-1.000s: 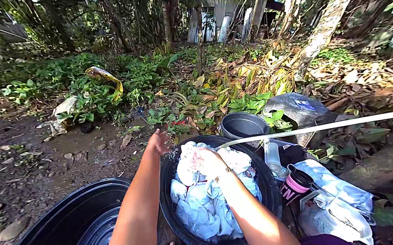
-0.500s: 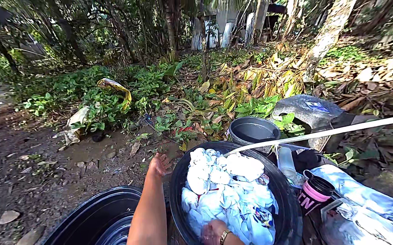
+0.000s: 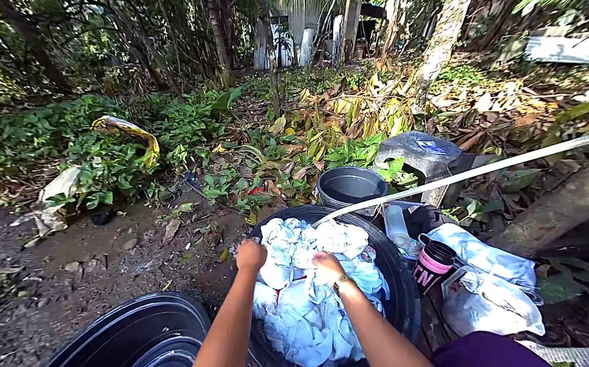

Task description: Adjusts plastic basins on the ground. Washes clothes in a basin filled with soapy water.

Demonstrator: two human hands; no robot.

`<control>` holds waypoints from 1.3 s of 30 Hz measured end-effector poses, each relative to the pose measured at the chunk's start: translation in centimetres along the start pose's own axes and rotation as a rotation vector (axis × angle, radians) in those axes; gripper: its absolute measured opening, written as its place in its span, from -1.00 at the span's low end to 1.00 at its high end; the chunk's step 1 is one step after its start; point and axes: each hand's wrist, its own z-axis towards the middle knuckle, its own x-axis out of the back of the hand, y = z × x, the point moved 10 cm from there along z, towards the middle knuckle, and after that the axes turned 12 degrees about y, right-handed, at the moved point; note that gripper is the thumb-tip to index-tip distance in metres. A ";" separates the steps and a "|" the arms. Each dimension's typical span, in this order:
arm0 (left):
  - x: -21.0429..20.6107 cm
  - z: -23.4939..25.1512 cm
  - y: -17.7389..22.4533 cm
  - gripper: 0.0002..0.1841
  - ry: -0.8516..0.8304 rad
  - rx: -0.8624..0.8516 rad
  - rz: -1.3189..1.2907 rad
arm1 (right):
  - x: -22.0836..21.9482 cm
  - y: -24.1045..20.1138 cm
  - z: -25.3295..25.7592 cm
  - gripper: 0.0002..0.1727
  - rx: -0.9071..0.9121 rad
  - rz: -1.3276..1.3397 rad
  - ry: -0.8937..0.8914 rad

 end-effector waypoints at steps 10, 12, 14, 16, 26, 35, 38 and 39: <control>-21.0 -10.6 4.8 -0.24 0.019 -0.371 0.234 | -2.9 17.3 -1.4 0.15 -0.149 -0.557 -0.091; -22.4 -12.5 4.6 -0.14 0.073 -0.436 0.329 | -3.7 17.3 -2.0 0.11 -0.142 -0.641 -0.184; -23.6 -13.5 4.3 -0.11 0.005 -0.472 0.405 | -4.4 17.0 -1.9 0.09 -0.114 -0.674 -0.262; -24.5 -13.6 4.0 -0.16 -0.069 -0.486 0.428 | -4.8 16.9 -1.6 0.02 -0.061 -0.683 -0.294; -20.3 -8.9 8.8 -0.43 -0.474 -0.343 0.178 | -2.3 17.2 0.8 0.17 -0.033 -0.330 -0.162; 0.4 -8.8 11.2 -0.63 -0.234 -0.021 -1.610 | 7.5 12.4 -1.1 -0.62 0.036 0.231 0.412; -4.8 -8.2 7.3 -0.27 -0.167 0.287 -1.646 | 7.1 6.6 -4.4 -0.77 0.173 0.814 0.504; -7.2 -8.8 7.2 -0.17 -0.203 0.350 -1.532 | 6.3 4.0 -6.1 -0.82 0.286 0.942 0.466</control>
